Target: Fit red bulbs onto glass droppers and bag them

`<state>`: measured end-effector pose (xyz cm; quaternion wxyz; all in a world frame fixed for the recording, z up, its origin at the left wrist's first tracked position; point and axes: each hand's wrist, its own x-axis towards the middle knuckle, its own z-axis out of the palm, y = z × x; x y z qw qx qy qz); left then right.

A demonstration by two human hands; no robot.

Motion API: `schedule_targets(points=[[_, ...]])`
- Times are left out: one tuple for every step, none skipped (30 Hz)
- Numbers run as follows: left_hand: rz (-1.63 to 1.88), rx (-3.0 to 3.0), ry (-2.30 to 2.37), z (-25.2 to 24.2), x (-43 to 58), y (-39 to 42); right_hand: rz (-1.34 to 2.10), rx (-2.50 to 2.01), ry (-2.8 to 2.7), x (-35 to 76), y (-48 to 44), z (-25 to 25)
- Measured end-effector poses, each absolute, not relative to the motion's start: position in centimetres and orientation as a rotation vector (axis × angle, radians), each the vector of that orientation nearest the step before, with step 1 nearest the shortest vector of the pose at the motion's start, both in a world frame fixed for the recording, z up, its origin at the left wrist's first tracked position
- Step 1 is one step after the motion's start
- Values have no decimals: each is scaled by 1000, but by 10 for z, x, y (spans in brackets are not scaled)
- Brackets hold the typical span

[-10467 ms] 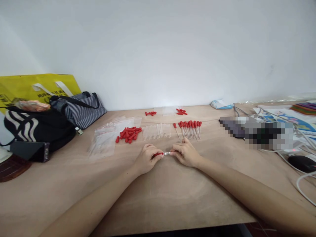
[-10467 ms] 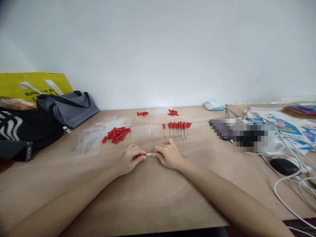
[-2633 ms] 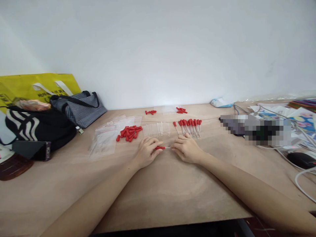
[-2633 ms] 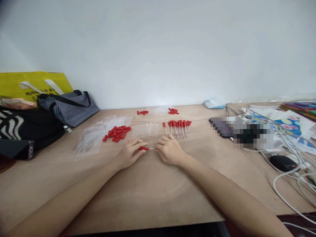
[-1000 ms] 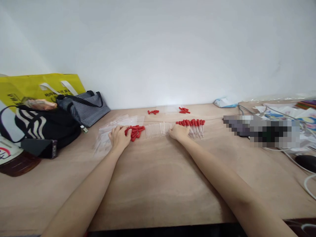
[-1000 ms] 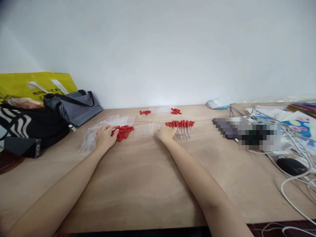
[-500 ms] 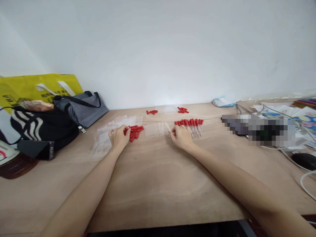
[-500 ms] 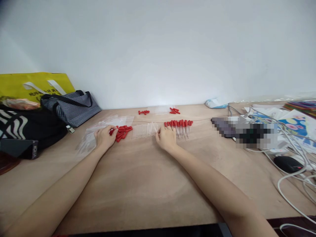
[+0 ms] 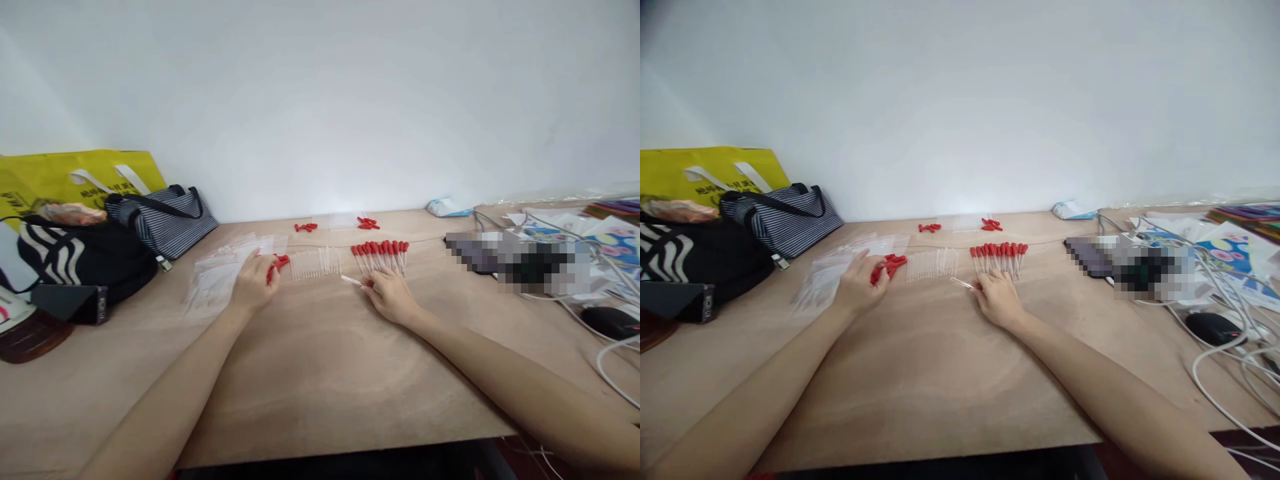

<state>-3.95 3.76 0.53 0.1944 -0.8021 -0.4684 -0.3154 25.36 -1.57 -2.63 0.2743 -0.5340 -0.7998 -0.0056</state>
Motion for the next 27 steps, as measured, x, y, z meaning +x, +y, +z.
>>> schedule_targets(points=[[-800,-2341,-1236,5,-32,32,-6,-1413,-2158,253,-14,-28],[-696,-2437,-1160,5,-25,26,-5,-1390,-2168,253,-13,-29],[-593,-2528,-1092,5,-16,20,-12,-1371,-2179,253,-12,-30],[-502,-2615,-1029,5,-8,14,-23,-1358,-2192,253,-12,-31],[-434,-2694,-985,5,-1,8,-36,-1351,-2204,253,-11,-32],[-410,-2753,-976,5,4,4,-47,-1350,-2217,253,-11,-32],[-418,-2805,-994,5,8,1,-54,-1351,-2230,253,-12,-32],[-453,-2850,-1030,4,9,-2,-59,-1355,-2241,253,-12,-32],[-498,-2890,-1068,4,9,-2,-64,-1363,-2249,253,-12,-31],[-538,-2931,-1094,3,6,-2,-70,-1372,-2253,253,-13,-31],[-560,-2973,-1104,2,3,0,-74,-1380,-2252,252,-13,-30],[-566,-3010,-1103,1,-1,2,-74,-1385,-2250,252,-13,-29],[-562,-3042,-1095,-1,-6,5,-66,-1382,-2247,252,-14,-29],[-562,-3065,-1094,-3,-9,8,-49,-1371,-2246,251,-14,-29],[-573,-3077,-1100,-4,-12,10,-24,-1353,-2247,250,-14,-29],[-597,-3082,-1108,-5,-13,12,5,-1331,-2245,250,-14,-29],[-633,-3083,-1113,-6,-12,14,39,-1307,-2243,249,-14,-30],[-676,-3081,-1116,-7,-10,14,74,-1282,-2239,248,-14,-30],[-719,-3079,-1122,-8,-8,13,106,-1257,-2235,247,-14,-31],[-758,-3076,-1136,-8,-4,12,130,-1234,-2231,245,-15,-31],[-787,-3069,-1157,-8,0,10,148,-1214,-2228,244,-16,-31],[-801,-3051,-1187,-7,4,7,157,-1197,-2227,243,-17,-31],[-804,-3021,-1222,-7,8,5,159,-1184,-2228,241,-18,-31],[-795,-2983,-1254,-7,11,2,154,-1173,-2227,240,-19,-31],[-782,-2943,-1277,-7,14,0,149,-1163,-2226,239,-20,-30],[-773,-2906,-1293,-7,17,-2,144,-1153,-2225,238,-21,-30],[-772,-2876,-1303,-7,19,-3,137,-1145,-2219,237,-22,-29]])
